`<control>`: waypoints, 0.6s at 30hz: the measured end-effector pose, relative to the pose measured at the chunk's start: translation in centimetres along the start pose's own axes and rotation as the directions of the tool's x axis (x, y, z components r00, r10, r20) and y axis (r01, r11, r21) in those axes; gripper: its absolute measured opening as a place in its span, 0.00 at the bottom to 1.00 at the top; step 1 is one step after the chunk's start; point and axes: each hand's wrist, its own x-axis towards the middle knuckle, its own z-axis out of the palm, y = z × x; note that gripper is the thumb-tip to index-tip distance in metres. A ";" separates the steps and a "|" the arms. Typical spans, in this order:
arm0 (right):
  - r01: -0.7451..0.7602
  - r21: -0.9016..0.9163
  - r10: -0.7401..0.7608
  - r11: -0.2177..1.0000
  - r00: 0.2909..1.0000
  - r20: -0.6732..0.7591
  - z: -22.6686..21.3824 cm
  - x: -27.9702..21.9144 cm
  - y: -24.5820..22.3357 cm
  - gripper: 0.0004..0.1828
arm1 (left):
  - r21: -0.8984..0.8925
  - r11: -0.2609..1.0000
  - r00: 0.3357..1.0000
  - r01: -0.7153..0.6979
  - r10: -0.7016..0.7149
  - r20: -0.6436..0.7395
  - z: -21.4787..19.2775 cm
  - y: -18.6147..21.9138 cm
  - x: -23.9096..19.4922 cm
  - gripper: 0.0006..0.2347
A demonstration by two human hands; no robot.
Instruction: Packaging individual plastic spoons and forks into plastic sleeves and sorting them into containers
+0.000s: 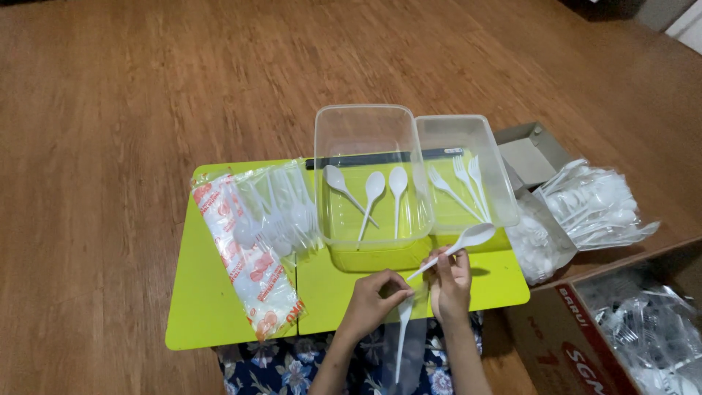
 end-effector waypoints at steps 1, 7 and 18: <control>0.040 0.082 -0.040 0.996 0.999 0.005 0.1 0.0 -0.2 0.12 | -0.029 1.000 1.000 -0.002 0.002 -0.001 0.1 -0.1 0.0 0.05; -0.047 -0.098 0.046 0.994 0.999 -0.014 -0.4 0.0 0.7 0.14 | 0.022 0.999 1.000 0.023 -0.023 -0.022 0.1 -0.1 0.0 0.07; -0.013 -0.547 0.106 0.837 0.985 0.138 2.1 -1.0 -1.9 0.08 | 0.029 0.999 0.999 0.040 -0.039 -0.008 -0.1 -0.1 0.0 0.07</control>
